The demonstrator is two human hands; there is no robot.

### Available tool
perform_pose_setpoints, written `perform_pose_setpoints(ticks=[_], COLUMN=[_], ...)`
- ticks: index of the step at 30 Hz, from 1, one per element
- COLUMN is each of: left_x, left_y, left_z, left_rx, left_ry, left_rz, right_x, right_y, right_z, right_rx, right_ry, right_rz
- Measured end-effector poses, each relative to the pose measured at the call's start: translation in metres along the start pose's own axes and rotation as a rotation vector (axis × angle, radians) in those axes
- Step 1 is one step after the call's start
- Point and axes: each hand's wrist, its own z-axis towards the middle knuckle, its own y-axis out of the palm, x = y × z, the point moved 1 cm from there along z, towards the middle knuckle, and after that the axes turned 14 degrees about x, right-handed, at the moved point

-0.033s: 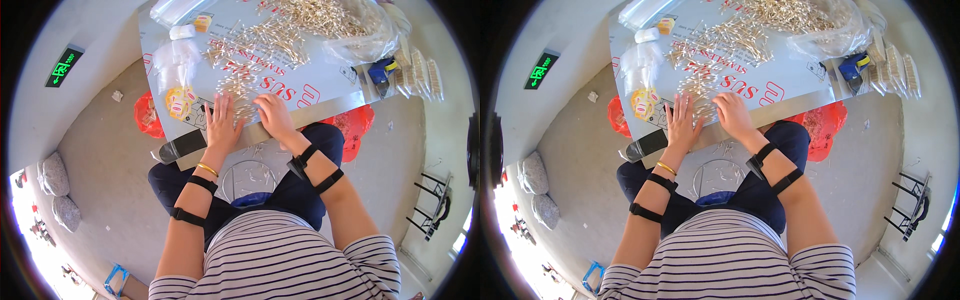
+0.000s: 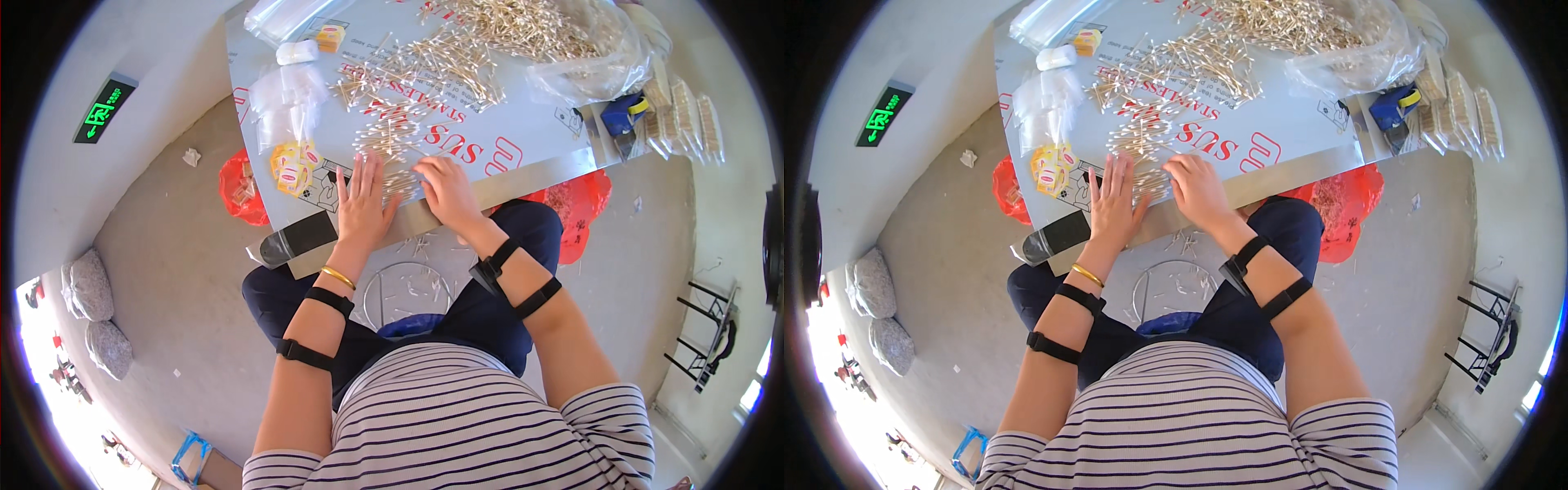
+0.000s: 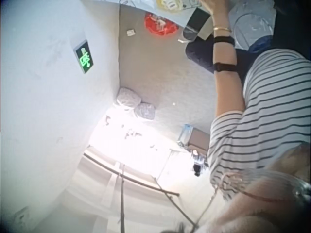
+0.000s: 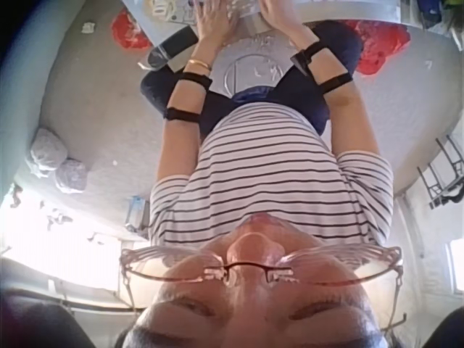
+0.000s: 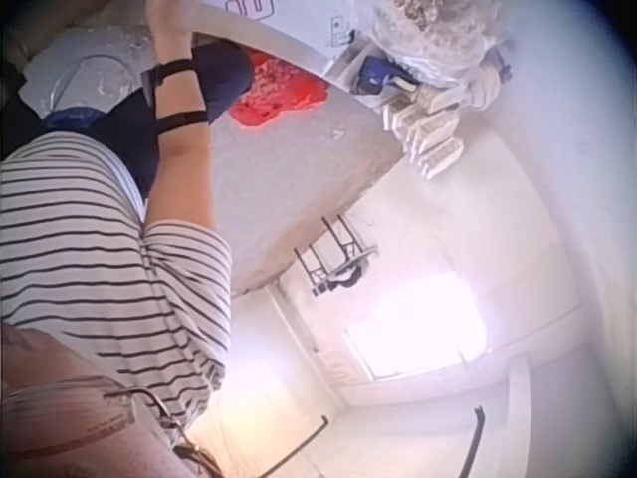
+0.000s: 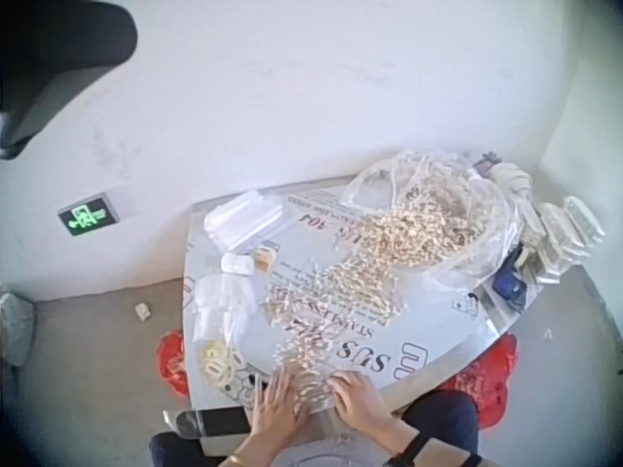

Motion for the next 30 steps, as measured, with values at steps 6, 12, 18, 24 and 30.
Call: perform_pose_setpoints(ticks=[6,12,18,24,30], left_x=[-0.003,0.003,0.009,0.02,0.023], left_y=[-0.011,-0.023,-0.014,0.005,0.012], left_z=[-0.015,-0.039,-0.028,-0.015,-0.014], left_rx=[0.023,-0.093,-0.05,-0.074,-0.051], left_ry=[0.032,0.018,0.049,-0.023,-0.035], left_rz=[-0.038,-0.035,-0.015,0.017,0.057], right_x=[-0.008,-0.008,-0.007,-0.014,-0.006], right_y=[-0.006,-0.003,-0.001,0.02,0.022], right_z=[-0.025,-0.031,-0.035,-0.029,-0.022], right_rx=[-0.02,-0.012,-0.014,0.052,0.083], right_ry=[0.082,0.091,0.139,0.134,0.166], right_rz=[-0.048,0.038,-0.07,0.053,0.152])
